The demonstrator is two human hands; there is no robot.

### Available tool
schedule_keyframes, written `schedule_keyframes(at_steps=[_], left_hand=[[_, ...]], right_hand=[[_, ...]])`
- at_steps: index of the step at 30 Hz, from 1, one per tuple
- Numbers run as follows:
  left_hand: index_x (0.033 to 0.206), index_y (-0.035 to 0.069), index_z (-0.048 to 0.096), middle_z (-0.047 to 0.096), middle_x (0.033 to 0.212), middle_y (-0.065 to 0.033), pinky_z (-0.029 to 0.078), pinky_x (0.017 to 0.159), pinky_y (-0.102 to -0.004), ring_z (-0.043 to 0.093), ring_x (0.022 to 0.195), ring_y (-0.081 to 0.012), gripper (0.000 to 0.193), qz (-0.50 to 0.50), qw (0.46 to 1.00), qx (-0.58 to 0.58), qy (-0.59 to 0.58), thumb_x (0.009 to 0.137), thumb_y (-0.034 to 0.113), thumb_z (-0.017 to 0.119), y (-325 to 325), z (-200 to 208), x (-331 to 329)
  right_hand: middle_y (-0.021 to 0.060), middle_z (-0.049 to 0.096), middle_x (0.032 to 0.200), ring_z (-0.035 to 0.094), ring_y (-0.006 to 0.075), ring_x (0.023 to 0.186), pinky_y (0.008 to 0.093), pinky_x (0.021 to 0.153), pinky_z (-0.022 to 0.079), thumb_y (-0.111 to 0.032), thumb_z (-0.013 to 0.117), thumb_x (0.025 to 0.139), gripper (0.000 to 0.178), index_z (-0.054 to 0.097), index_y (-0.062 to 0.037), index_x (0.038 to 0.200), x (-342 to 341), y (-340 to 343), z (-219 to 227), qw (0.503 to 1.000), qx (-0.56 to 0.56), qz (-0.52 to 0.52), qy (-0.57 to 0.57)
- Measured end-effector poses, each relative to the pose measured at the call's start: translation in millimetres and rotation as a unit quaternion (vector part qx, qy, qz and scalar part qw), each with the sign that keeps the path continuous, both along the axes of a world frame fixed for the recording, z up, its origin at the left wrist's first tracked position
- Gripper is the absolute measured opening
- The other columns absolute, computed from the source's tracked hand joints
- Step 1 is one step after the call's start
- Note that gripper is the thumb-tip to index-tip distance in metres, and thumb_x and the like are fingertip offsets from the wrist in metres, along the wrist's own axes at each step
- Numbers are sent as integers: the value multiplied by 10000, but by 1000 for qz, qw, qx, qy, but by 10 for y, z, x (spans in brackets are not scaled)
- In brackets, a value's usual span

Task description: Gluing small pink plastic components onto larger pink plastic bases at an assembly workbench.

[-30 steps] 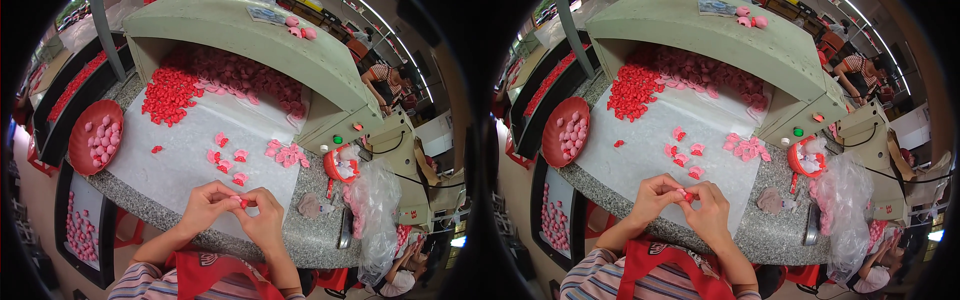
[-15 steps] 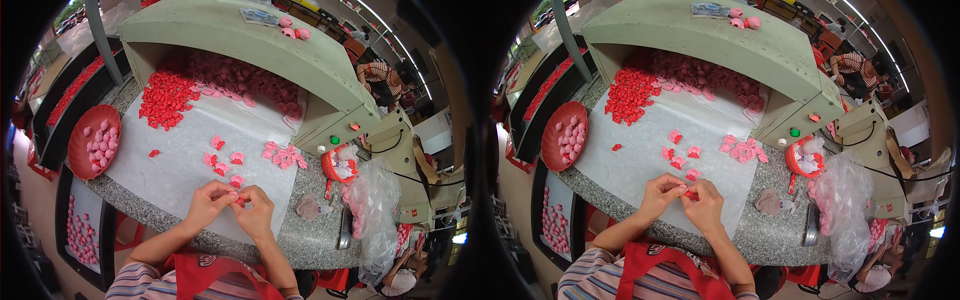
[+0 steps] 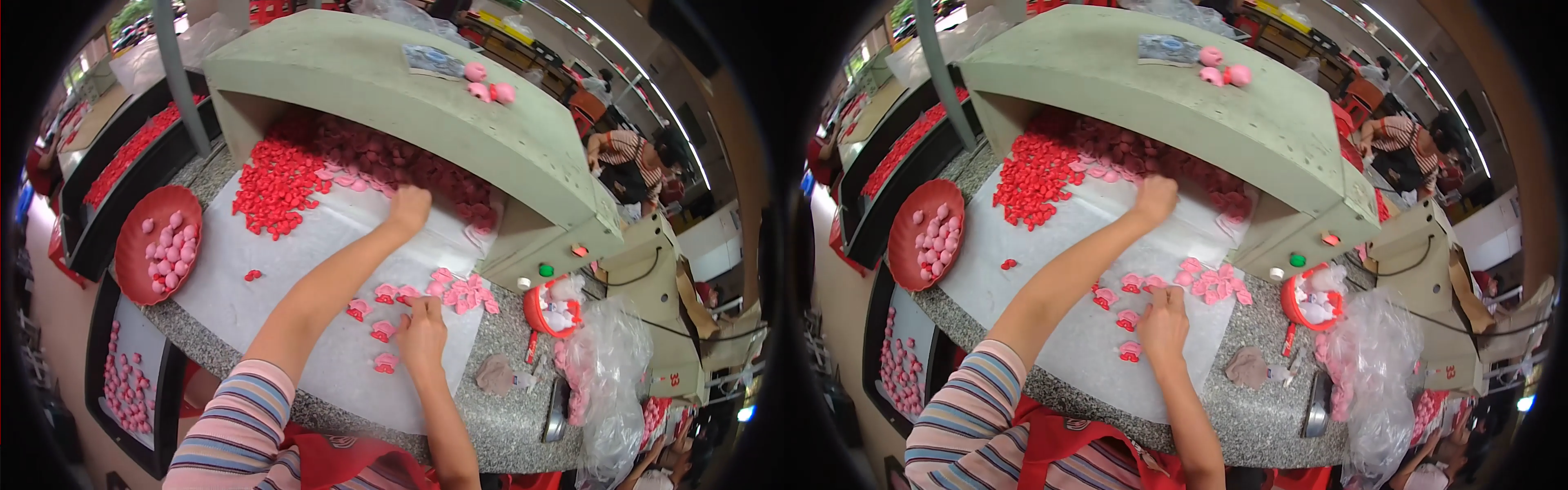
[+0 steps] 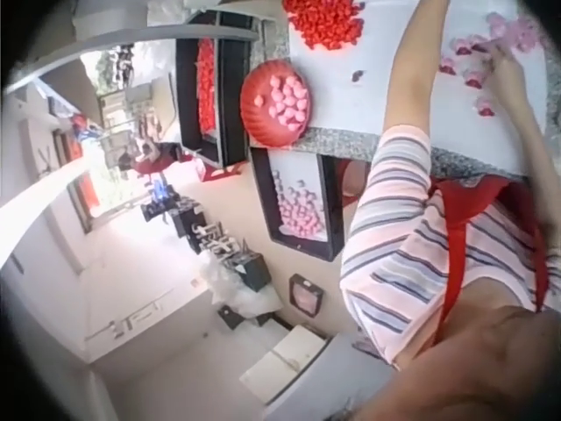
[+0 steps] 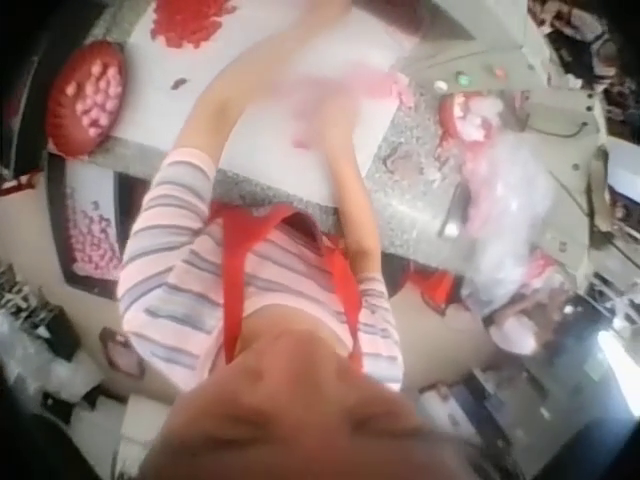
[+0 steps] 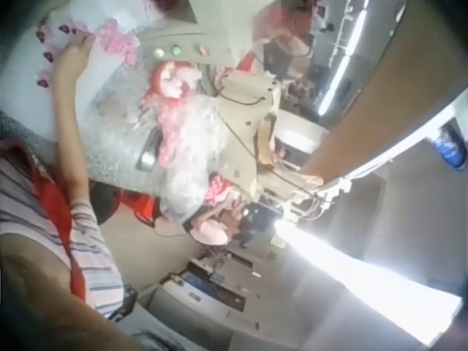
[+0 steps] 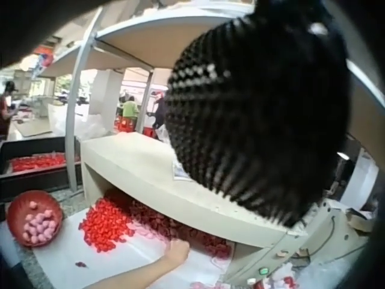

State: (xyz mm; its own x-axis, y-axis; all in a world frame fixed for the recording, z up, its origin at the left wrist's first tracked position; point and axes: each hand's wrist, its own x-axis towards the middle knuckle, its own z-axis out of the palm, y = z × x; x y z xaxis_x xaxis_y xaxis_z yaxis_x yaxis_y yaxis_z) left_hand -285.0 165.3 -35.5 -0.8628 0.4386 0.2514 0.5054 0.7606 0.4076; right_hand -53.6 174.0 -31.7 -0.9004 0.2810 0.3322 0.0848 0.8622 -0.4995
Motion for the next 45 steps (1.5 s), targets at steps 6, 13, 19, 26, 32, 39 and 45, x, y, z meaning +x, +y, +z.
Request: schedule_keyframes(at_steps=[6,13,19,26,32,39,45], left_hand=[[784,-22,658,614,826,-229,504,711,-374,592,827,-348,149,-30,998,50,14,665,39,591,-181,77,48],[1175,18,468,585,1022,-121,482,788,-405,586,962,-277,369,-80,650,620,-431,836,135,554,-1645,1088,334],[1241,-33,374,519,1124,-169,504,836,-335,518,1064,-354,432,-164,480,719,-476,860,112,517,-2472,808,1380],[1183,-23,475,541,1112,-186,491,852,-374,565,1007,-312,349,-130,428,701,-556,841,30,519,-2150,552,2053],[1106,-22,534,545,1081,-152,489,842,-346,555,1027,-277,322,-112,641,618,-441,787,-48,562,-1762,520,2256],[958,-44,568,497,1099,-154,495,822,-364,556,1011,-299,244,-177,800,537,-203,726,-115,598,-1753,533,2412],[892,-27,586,560,966,-153,515,792,-337,590,946,-270,241,-205,870,447,-49,677,-123,635,-1711,691,2378]], right_hand=[[100,529,869,554,272,759,369,618,475,14,601,669,225,588,-43,886,-81,-504,231,988,-41,141,48],[112,528,884,528,284,817,372,669,474,-16,574,699,177,571,-2,875,-738,-1556,-99,942,-92,311,89],[129,591,910,580,315,808,412,660,483,-59,555,734,240,538,-20,970,-909,-1683,-208,952,-139,266,61],[83,615,883,569,118,714,242,594,464,-83,448,848,307,515,-33,1144,-9,-479,536,730,-653,102,-173],[77,607,826,492,63,575,189,493,398,-49,465,858,372,464,-37,1229,471,-61,680,733,-656,122,-133],[79,589,835,518,91,627,198,534,418,31,586,773,405,505,19,1170,668,-243,956,750,-642,125,-96],[44,540,840,540,103,700,214,615,447,-28,688,709,383,594,-26,1080,694,-382,1034,937,-302,169,55]])
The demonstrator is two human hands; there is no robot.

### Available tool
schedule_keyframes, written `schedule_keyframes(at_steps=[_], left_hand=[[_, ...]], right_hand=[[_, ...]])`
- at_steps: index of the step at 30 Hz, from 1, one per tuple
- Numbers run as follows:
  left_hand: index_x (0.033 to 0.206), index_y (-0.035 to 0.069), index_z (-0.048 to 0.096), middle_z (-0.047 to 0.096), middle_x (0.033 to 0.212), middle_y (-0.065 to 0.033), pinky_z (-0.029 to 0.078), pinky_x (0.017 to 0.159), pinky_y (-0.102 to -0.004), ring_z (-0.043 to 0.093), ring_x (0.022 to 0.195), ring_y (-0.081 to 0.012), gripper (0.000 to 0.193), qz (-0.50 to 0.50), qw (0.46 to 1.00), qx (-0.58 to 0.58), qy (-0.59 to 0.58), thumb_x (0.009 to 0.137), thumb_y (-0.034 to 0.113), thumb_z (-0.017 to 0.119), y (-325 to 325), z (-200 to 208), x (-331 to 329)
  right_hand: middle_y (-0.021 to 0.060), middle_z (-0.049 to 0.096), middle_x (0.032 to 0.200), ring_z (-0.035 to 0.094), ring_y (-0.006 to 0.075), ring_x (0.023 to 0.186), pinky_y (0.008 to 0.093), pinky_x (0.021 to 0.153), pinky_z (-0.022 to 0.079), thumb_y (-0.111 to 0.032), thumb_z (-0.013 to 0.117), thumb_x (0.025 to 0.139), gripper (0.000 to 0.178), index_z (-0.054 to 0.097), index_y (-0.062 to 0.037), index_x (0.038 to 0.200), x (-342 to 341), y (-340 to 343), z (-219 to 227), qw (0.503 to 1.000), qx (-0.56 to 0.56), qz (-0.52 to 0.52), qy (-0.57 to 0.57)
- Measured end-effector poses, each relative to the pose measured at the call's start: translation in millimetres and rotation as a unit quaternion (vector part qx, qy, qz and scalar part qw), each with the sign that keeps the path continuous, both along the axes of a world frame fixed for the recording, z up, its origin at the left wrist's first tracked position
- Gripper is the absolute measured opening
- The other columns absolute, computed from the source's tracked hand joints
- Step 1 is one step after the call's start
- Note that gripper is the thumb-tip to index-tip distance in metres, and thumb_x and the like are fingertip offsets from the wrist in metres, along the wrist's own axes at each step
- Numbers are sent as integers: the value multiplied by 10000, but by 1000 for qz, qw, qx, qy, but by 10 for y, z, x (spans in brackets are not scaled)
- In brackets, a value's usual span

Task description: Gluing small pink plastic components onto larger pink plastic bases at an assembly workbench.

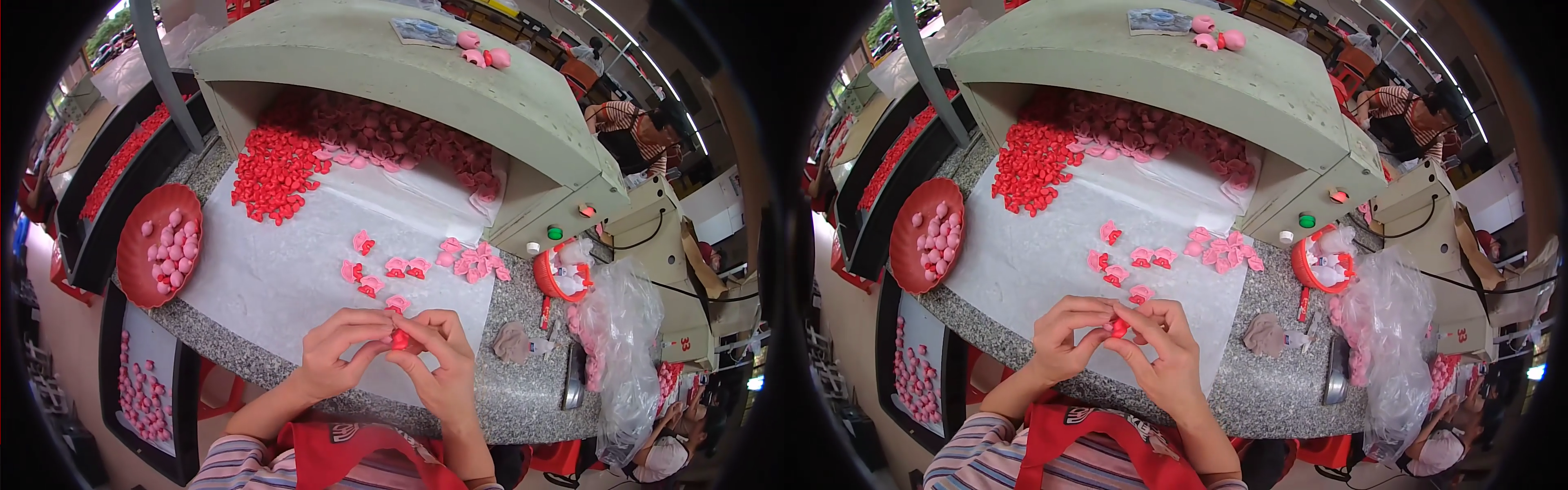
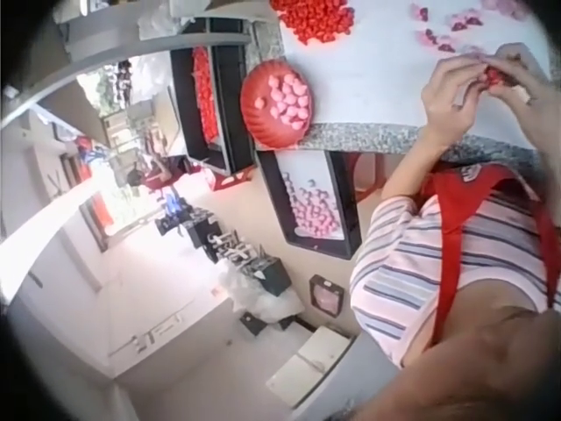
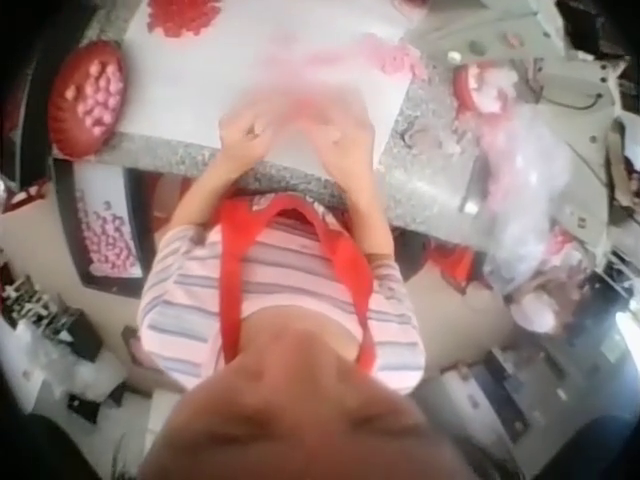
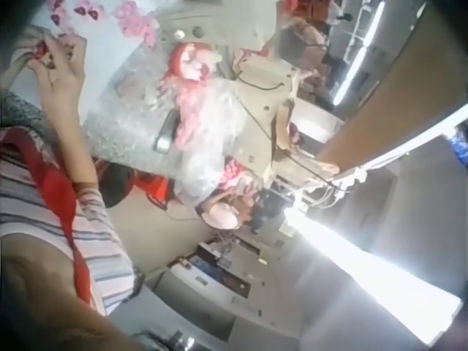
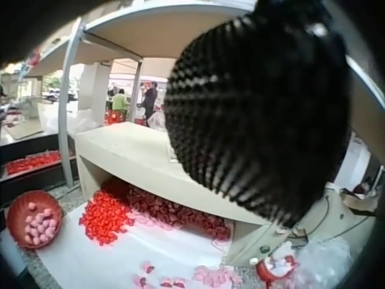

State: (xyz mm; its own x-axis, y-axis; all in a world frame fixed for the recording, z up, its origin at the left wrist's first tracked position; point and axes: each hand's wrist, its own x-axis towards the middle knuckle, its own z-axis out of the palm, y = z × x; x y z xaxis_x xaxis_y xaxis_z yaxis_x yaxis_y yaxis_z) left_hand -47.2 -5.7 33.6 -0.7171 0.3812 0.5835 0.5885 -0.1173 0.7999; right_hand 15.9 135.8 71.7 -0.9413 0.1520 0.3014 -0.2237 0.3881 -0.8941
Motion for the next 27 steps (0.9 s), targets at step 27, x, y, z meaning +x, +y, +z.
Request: schedule_keyframes(at_steps=[27], left_hand=[[949,-42,575,542,947,-130,494,765,-294,575,877,-183,186,-203,875,106,-426,767,-79,584,-67,23,56]], right_hand=[[78,594,788,568,123,631,224,547,466,-44,762,618,316,609,-14,893,145,-20,-63,997,56,-48,-31]])
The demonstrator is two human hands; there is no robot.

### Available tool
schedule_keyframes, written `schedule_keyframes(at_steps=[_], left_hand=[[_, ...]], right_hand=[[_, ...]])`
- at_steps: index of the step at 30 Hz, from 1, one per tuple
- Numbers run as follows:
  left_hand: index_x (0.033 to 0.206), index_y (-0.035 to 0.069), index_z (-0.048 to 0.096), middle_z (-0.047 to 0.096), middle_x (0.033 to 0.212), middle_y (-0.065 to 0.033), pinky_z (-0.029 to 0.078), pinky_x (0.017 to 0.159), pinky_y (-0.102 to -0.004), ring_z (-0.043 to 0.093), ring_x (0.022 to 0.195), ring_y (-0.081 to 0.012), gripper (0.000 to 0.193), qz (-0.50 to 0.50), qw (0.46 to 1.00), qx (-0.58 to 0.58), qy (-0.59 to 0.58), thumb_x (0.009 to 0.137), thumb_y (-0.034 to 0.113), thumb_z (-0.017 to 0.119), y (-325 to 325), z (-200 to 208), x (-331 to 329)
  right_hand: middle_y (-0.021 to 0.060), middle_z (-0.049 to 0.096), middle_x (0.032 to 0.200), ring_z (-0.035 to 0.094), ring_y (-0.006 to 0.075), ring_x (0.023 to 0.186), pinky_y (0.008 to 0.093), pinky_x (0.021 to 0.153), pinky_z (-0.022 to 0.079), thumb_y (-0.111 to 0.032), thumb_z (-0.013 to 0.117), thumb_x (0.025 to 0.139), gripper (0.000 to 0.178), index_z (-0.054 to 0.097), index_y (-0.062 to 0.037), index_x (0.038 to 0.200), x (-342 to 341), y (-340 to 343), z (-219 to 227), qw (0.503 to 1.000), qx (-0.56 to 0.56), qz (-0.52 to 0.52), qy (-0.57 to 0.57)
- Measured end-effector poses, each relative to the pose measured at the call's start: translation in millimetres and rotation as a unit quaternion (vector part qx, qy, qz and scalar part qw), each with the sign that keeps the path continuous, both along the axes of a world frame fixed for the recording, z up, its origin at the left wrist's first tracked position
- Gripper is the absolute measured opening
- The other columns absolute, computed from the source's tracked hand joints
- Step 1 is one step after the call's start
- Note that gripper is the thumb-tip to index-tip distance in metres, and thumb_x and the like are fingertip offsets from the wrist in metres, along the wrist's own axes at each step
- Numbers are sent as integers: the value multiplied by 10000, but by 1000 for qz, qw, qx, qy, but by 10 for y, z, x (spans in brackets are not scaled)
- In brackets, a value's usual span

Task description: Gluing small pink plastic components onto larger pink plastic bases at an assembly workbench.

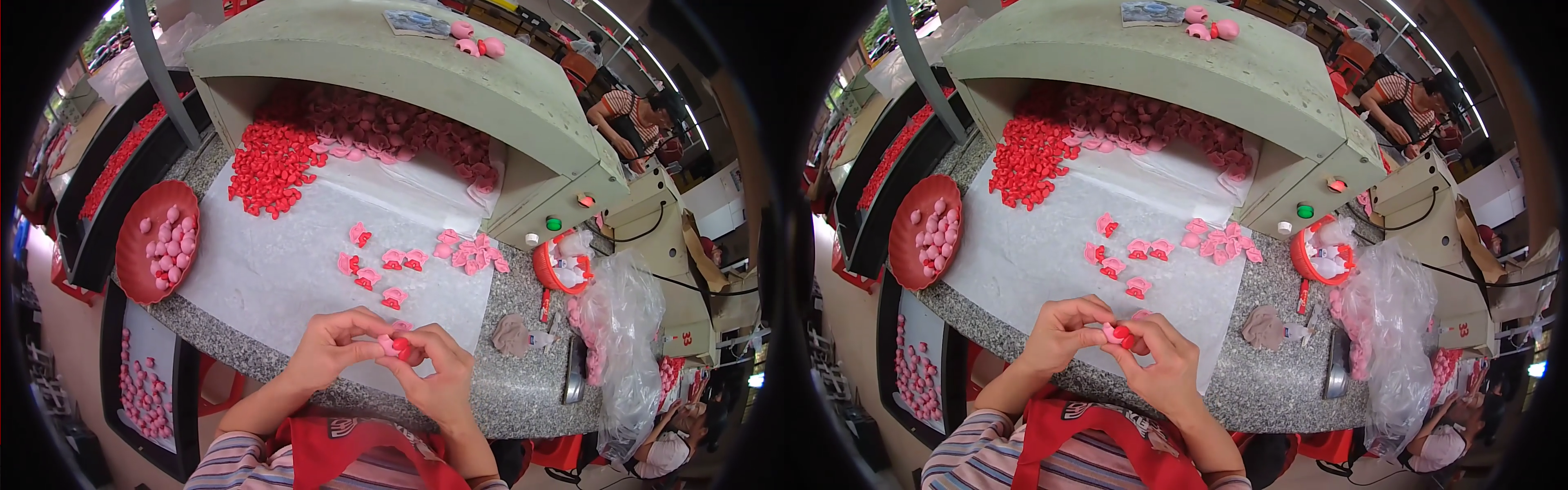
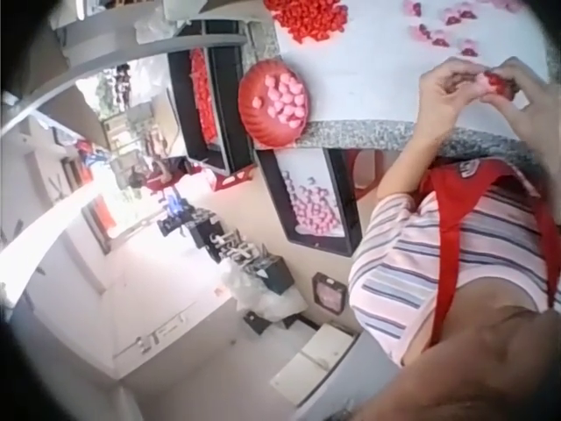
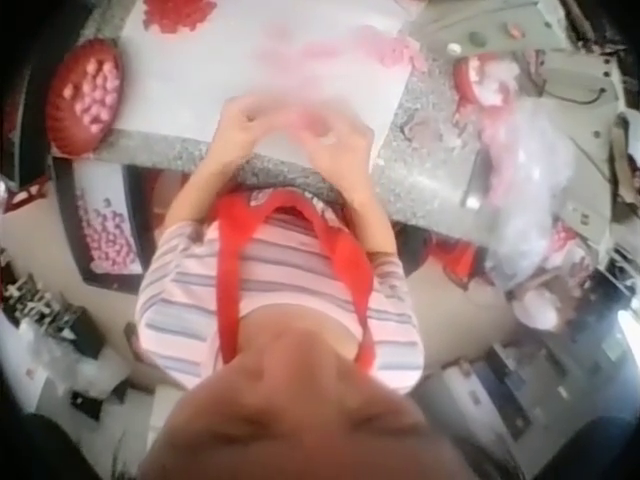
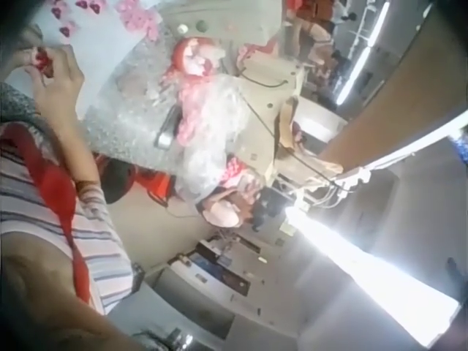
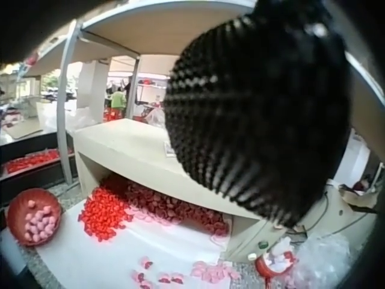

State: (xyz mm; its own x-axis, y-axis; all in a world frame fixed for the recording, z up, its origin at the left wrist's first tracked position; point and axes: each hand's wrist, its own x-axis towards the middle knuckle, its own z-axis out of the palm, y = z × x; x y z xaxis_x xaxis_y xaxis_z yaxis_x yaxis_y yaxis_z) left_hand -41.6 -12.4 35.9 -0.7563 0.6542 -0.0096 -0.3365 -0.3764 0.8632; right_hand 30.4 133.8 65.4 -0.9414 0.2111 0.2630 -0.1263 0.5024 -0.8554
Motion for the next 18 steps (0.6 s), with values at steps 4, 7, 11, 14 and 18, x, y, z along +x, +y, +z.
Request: schedule_keyframes(at_steps=[4,7,11,14,18], left_hand=[[948,-47,568,543,956,-111,491,752,-271,580,847,-160,175,-32,983,13,-179,775,-77,577,-9,-24,54],[949,-42,568,538,953,-100,489,753,-276,582,855,-165,169,62,992,-106,14,783,-74,572,57,-3,148],[943,-39,567,522,947,-92,503,767,-283,576,875,-170,182,29,997,-67,11,770,-92,577,26,-20,147],[953,-24,576,516,965,-87,522,805,-299,582,888,-172,202,-6,994,-95,54,758,-67,604,-20,34,123],[881,-33,585,496,899,-72,531,787,-296,590,853,-165,168,5,989,-126,77,726,-81,627,-33,-11,101]], right_hand=[[71,591,775,564,131,619,240,546,462,-47,760,621,304,599,-17,877,43,-85,-169,999,-32,-17,16],[58,572,760,558,174,633,273,559,462,-69,755,610,307,583,-29,861,27,-81,-180,997,64,-46,27],[43,532,707,529,231,652,317,573,436,-99,745,585,263,550,-56,757,37,-74,-230,983,168,-61,30],[40,553,674,543,213,633,285,546,427,-86,759,571,254,534,-68,687,33,-56,-220,990,132,-20,48],[39,549,643,538,205,608,282,528,420,-75,751,561,243,527,-73,654,-48,13,-318,990,116,15,80]])
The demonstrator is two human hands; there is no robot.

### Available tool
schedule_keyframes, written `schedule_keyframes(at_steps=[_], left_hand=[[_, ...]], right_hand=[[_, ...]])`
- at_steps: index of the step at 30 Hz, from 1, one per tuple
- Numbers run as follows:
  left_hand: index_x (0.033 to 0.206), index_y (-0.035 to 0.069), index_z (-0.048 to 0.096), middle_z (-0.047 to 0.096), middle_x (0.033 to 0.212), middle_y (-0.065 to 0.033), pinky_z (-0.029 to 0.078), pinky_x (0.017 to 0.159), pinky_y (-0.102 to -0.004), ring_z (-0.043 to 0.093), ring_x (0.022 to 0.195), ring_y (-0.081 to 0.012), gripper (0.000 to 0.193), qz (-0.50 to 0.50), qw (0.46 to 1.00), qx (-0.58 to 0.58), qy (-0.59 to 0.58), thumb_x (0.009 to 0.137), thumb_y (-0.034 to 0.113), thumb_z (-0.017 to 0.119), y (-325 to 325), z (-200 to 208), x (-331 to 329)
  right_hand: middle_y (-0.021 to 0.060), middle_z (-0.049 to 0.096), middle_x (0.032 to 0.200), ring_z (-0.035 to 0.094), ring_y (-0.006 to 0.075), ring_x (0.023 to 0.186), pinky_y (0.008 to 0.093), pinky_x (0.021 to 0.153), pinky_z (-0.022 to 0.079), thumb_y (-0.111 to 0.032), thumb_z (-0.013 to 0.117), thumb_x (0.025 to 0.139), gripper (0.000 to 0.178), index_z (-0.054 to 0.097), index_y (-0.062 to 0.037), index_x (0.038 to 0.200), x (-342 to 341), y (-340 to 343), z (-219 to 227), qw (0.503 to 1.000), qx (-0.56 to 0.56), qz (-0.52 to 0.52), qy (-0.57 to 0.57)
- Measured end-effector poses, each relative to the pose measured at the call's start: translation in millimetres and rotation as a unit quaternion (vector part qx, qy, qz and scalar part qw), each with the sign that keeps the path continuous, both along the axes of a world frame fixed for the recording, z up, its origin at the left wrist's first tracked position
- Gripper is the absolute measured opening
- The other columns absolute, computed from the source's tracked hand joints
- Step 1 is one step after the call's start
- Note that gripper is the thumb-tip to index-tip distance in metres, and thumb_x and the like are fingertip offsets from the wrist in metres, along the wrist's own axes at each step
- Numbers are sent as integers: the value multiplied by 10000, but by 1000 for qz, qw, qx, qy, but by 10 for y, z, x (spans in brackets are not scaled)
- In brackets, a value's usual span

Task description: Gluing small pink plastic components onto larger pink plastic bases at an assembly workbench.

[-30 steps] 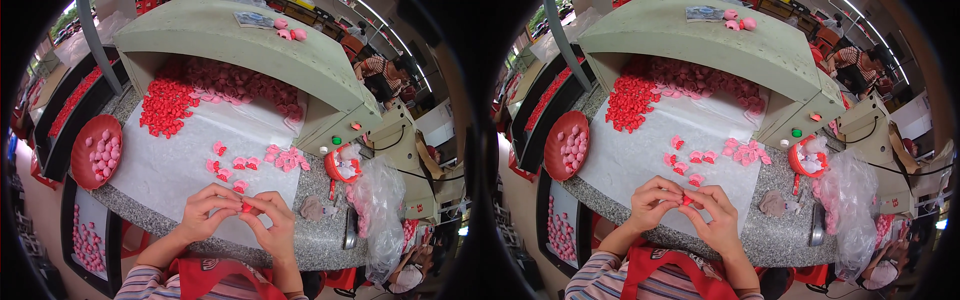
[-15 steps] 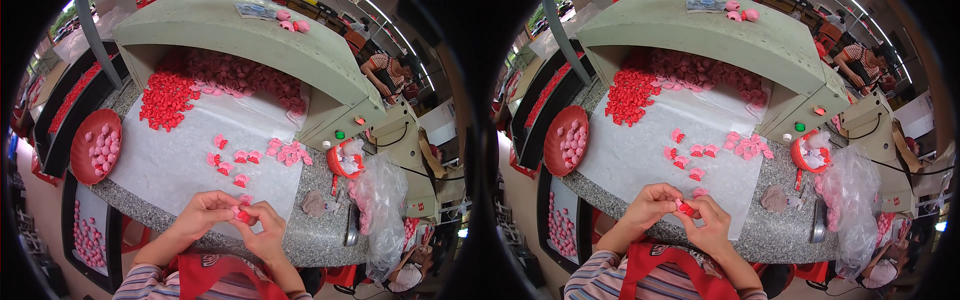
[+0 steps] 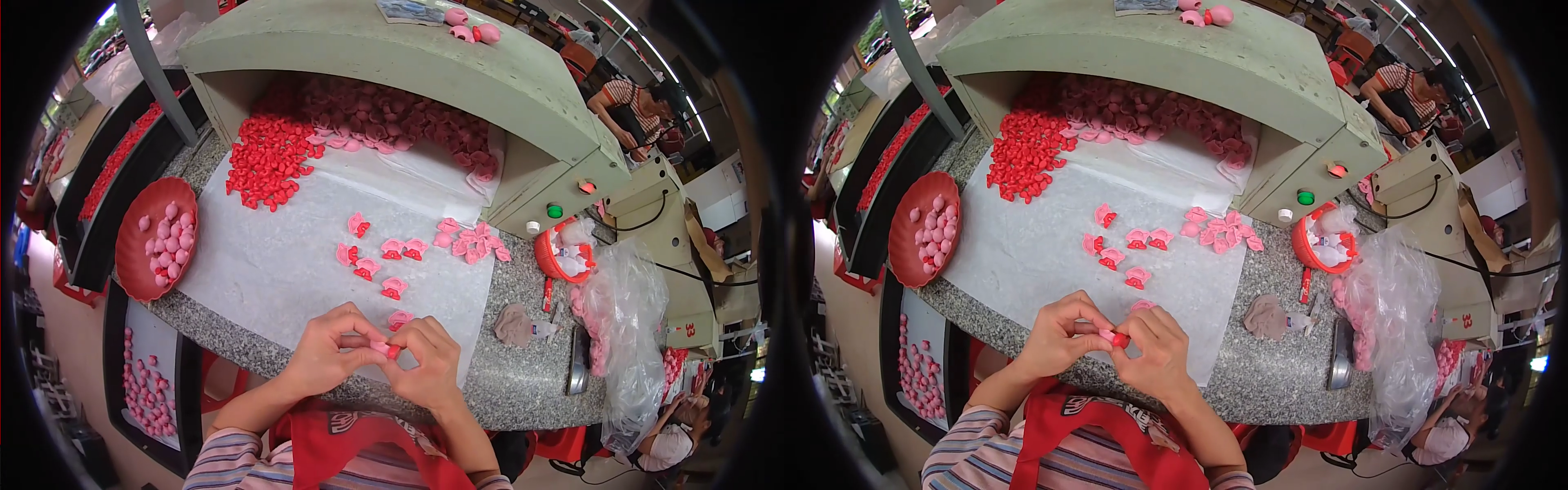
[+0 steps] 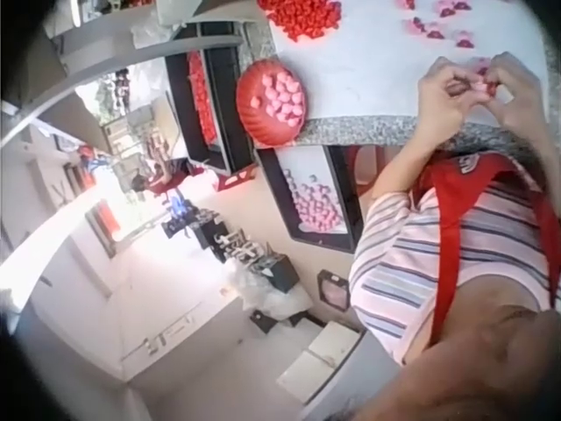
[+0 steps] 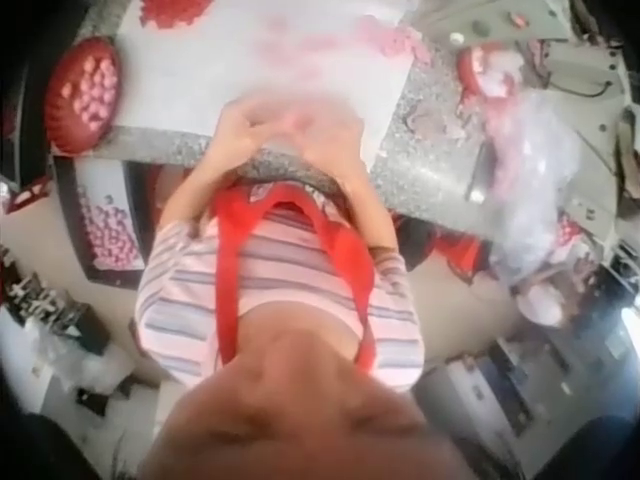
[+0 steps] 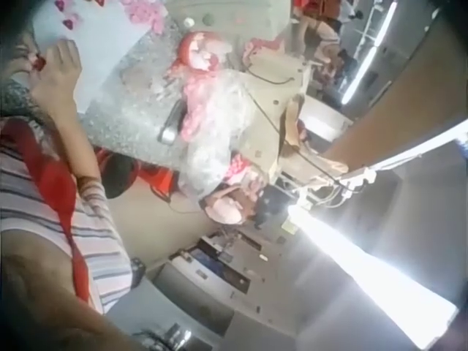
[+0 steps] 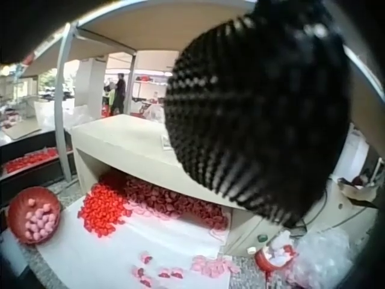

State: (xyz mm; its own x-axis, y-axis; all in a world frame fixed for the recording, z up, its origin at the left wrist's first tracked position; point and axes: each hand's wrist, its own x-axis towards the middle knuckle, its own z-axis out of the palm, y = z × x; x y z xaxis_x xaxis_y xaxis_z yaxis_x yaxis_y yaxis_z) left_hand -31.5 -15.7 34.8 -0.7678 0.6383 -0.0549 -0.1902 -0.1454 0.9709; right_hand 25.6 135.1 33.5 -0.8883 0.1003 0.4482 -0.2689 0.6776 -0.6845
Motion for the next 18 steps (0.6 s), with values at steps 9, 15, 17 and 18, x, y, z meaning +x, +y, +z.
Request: schedule_keyframes(at_steps=[9,15,17,18], left_hand=[[825,-33,589,486,850,-67,526,762,-268,590,827,-145,140,40,997,2,61,706,-73,650,41,-137,-7],[827,-33,580,494,866,-68,536,758,-284,586,810,-148,153,16,999,-22,42,700,-74,654,30,-127,-145],[819,-33,584,501,860,-67,538,748,-284,591,814,-148,140,15,999,-25,31,702,-55,658,67,-112,-196],[816,-31,583,505,856,-66,540,749,-285,591,808,-147,142,14,998,-40,54,698,-54,660,87,-119,-210]], right_hand=[[38,545,663,533,208,608,291,521,427,-59,734,551,243,537,-77,694,-44,47,-90,998,37,12,49],[40,526,748,513,217,658,311,545,438,-113,748,568,272,546,-65,744,-79,-19,41,991,130,-27,-12],[31,522,708,506,209,622,309,522,427,-134,759,562,276,548,-66,726,-138,42,-46,992,127,-9,16],[31,522,708,506,209,622,309,522,427,-134,759,562,276,548,-66,726,-156,71,-80,992,127,-11,15]])
